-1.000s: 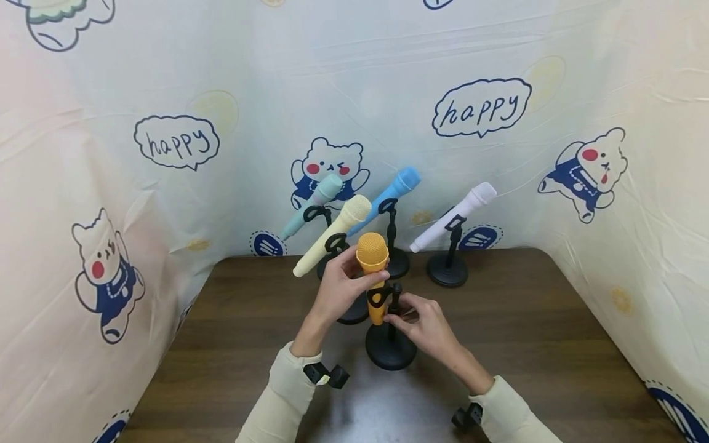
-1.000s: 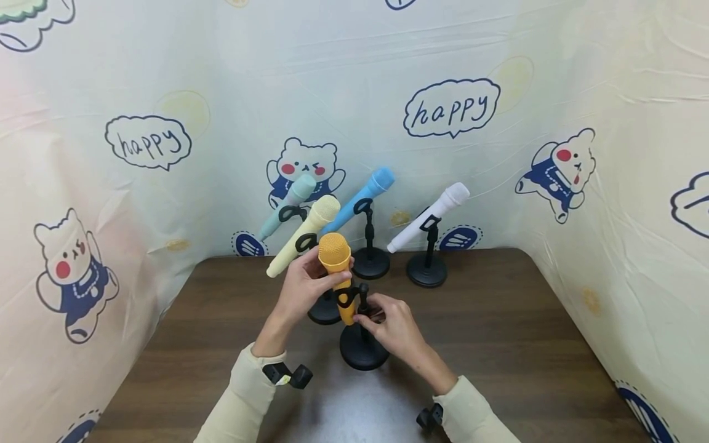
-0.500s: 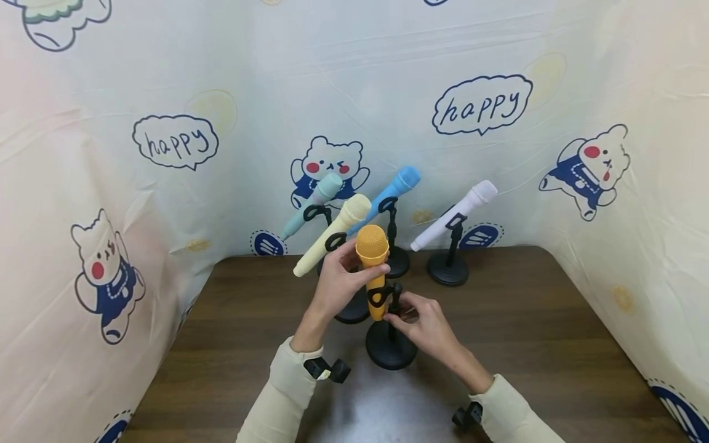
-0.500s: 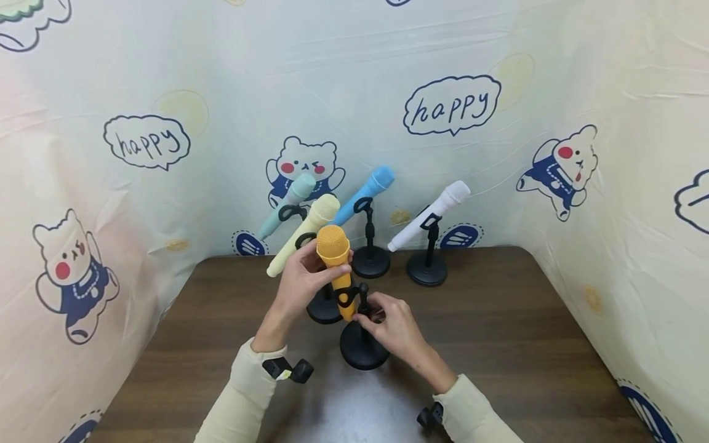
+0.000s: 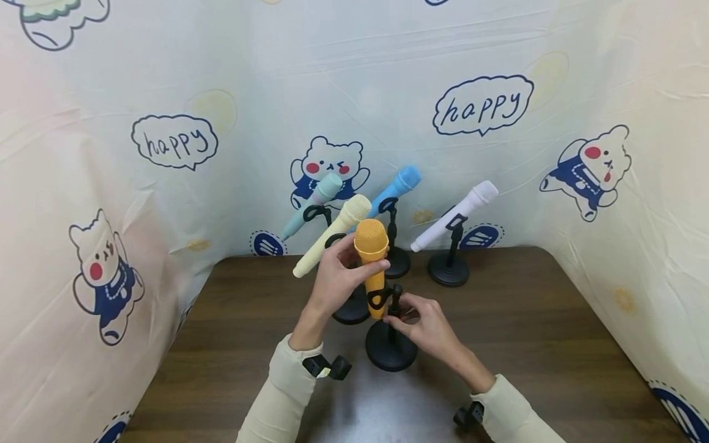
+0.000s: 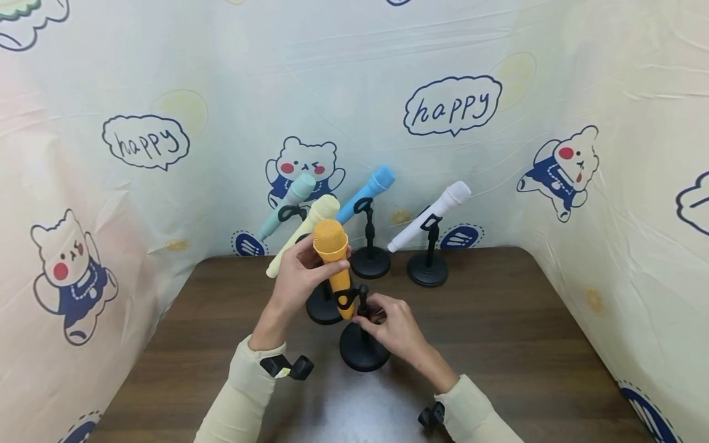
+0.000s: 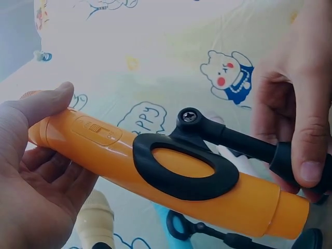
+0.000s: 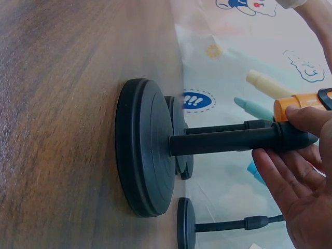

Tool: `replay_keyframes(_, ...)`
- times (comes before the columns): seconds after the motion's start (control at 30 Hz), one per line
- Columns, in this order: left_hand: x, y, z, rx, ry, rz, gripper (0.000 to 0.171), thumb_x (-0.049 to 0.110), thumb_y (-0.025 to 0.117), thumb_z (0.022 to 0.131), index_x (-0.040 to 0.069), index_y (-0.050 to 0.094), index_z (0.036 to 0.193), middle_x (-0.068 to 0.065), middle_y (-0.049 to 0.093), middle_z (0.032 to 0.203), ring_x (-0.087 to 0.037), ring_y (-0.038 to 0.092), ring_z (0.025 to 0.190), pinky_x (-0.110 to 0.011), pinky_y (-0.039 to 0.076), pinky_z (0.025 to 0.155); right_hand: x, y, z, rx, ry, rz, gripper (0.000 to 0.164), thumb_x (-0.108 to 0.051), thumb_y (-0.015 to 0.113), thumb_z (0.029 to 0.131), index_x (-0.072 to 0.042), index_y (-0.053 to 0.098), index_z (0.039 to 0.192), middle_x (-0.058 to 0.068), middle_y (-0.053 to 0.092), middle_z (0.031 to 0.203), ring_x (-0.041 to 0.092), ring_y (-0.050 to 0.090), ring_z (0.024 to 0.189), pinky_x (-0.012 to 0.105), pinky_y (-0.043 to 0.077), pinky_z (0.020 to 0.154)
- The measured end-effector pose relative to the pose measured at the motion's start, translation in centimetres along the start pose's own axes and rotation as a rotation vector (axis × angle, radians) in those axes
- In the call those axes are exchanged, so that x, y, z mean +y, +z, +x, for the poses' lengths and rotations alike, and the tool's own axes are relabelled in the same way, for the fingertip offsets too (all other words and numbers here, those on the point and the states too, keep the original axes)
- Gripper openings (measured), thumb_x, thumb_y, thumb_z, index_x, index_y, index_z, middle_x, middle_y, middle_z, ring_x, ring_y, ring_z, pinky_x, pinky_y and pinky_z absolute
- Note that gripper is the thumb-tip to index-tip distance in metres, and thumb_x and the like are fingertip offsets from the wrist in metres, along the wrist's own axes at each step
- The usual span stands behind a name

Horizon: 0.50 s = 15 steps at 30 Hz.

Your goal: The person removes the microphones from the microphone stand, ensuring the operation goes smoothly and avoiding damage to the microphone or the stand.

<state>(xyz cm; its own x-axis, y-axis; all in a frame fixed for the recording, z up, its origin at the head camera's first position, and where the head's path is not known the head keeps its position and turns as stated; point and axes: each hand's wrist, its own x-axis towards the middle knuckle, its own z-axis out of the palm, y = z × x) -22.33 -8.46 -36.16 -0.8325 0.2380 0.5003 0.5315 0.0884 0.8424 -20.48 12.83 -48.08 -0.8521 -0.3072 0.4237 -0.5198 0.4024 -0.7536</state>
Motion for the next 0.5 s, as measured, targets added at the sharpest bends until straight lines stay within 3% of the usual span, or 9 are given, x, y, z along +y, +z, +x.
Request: replay_keyframes(0.5,1.3,-0.3,0.8,0.01,0.003,-0.031,0.051,0.005,0.082,0.091,0.003,0.065,0.139,-0.018,0.073,0.129,-0.034,0.073,0.115,-0.049,0.061,0.101,0.0,0.1,0.0,0.001,0.004,0.0,0.02,-0.012,0.088,0.089,-0.013,0.072,0.102,0.002,0.077,0.095,0.013,0.076,0.084,0.04,0.067,0.074)
